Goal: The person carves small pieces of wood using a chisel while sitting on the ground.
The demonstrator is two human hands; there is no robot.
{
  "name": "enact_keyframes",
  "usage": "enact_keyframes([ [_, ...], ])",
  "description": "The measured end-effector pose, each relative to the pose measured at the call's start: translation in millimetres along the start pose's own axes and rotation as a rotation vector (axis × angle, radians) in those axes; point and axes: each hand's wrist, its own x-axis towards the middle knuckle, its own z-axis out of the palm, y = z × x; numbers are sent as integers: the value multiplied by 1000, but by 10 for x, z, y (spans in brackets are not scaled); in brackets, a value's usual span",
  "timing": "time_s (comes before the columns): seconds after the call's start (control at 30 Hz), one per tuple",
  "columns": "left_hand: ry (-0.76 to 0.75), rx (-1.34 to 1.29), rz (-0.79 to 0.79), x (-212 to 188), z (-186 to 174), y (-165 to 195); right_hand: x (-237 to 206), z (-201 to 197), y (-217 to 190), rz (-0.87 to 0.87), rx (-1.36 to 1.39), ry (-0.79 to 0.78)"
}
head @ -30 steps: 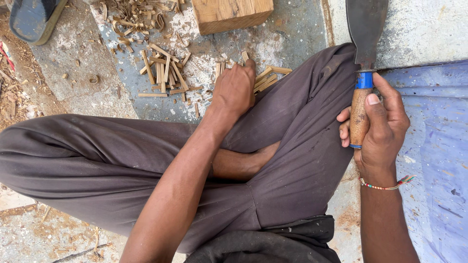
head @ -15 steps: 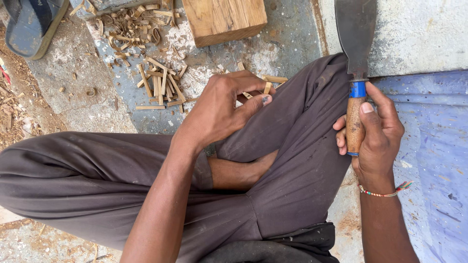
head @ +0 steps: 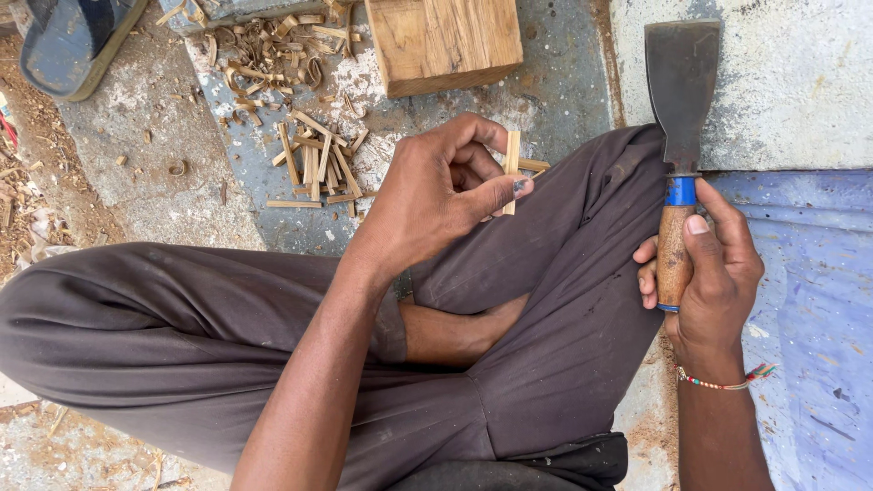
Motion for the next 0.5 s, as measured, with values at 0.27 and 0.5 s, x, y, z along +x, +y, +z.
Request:
enact_keyframes([
  [0.27, 49, 40, -56, 21, -23, -40, -6, -13, 21, -17, 18, -3],
  [0.5, 106, 93, -26, 1, -58, -23, -3, -27, 35, -26, 15, -11],
])
